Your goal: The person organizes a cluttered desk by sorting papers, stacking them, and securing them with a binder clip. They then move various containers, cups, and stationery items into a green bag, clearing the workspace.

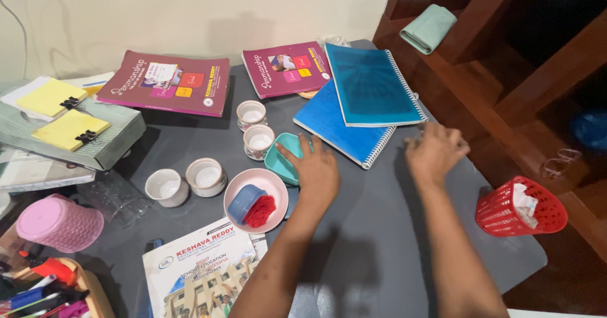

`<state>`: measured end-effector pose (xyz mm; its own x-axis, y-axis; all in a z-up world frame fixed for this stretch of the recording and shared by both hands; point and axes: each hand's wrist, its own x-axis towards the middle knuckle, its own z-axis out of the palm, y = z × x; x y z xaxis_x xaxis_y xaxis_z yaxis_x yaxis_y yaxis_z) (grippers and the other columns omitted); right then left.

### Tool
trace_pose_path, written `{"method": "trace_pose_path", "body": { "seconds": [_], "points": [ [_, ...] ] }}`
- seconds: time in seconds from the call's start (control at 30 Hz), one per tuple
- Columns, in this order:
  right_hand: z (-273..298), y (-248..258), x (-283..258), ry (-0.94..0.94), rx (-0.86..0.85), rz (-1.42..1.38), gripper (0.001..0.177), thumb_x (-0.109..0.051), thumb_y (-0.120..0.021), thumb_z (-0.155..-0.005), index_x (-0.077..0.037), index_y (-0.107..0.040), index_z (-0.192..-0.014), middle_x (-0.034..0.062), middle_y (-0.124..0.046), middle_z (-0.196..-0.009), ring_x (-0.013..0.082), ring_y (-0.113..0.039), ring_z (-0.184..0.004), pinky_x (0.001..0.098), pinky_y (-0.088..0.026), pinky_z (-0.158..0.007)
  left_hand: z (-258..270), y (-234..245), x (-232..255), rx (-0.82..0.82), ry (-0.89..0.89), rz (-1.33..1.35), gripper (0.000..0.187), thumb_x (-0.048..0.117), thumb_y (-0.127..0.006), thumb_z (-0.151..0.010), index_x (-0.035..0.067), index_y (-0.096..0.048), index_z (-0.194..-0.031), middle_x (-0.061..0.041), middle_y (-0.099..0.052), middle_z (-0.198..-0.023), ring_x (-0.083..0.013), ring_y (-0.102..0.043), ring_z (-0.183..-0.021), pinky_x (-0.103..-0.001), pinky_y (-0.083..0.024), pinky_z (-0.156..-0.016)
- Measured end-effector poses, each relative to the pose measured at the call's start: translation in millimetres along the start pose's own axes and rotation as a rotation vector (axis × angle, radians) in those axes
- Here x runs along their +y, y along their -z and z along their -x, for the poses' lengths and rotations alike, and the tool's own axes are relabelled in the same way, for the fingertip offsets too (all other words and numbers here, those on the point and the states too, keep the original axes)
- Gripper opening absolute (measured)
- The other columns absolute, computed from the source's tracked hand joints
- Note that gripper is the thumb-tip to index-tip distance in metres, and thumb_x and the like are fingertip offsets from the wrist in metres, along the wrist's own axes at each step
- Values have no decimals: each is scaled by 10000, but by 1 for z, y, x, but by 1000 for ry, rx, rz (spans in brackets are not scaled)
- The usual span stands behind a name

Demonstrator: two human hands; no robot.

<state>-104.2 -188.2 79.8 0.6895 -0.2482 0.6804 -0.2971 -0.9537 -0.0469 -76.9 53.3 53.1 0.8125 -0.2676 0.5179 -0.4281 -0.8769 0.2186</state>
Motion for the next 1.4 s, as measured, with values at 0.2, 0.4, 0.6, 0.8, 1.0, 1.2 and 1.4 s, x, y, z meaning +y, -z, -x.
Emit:
{"method": "trace_pose_path", "body": {
  "seconds": [0.2,0.4,0.6,0.8,1.0,1.2,1.4],
  "points": [
    [8,-7,-81,479,-197,-352,582,-327,-856,-660,-172,-683,-1194,170,-572,-1365,463,-384,-1369,611,-304,-1098,-3,-5,-4,112,29,48,256,161,-582,-875,-6,-762,-946,-235,-603,-1367,-473,-464,-1351,-865,-60,-1078],
    [-4,-47,-119,437,-308,-145,650,-251,-742,-747,-142,-578,-1366,294,-525,-1427,606,-503,-1170,612,-507,-810,-2,-8,-7,36,61,49,275,155,-573,-850,-1,-767,-966,-235,-604,-1341,-489,-444,-1354,-867,-66,-1063],
    [-80,-65,-71,5,-460,-349,339,-201,-603,-945,-2,-587,-1219,316,-695,-946,489,-681,-927,553,-541,-821,-1,-9,-9,-48,43,18,270,147,-581,-827,8,-766,-968,-258,-571,-1384,-501,-392,-1385,-866,-67,-1046],
    [-96,-45,-17,-134,-137,-529,348,-90,-561,-921,21,-602,-1248,324,-692,-996,489,-685,-957,525,-528,-872,-1,-9,-8,-10,22,-29,263,154,-610,-804,11,-758,-967,-233,-597,-1338,-456,-448,-1337,-769,-202,-1043],
    [-68,-42,-18,-194,-55,-574,296,-96,-577,-970,38,-565,-1234,302,-695,-970,472,-690,-947,518,-530,-837,2,-4,7,-316,29,29,237,125,-639,-837,55,-734,-1042,-129,-669,-1186,-337,-577,-1159,-510,-444,-926],
    [-42,-50,-42,-52,-85,-496,324,-59,-549,-977,27,-553,-1290,285,-673,-1086,481,-644,-1002,541,-504,-853,13,14,45,-572,-147,123,244,223,-709,-816,80,-753,-1009,-140,-746,-1020,-341,-701,-997,-448,-548,-817],
    [-31,-68,-46,207,19,-297,353,-65,-576,-944,7,-561,-1289,210,-660,-1175,403,-633,-1087,505,-526,-870,23,36,62,-632,-359,531,233,293,-698,-884,157,-774,-1058,-132,-755,-1030,-342,-701,-984,-492,-534,-832]
  ]
}}
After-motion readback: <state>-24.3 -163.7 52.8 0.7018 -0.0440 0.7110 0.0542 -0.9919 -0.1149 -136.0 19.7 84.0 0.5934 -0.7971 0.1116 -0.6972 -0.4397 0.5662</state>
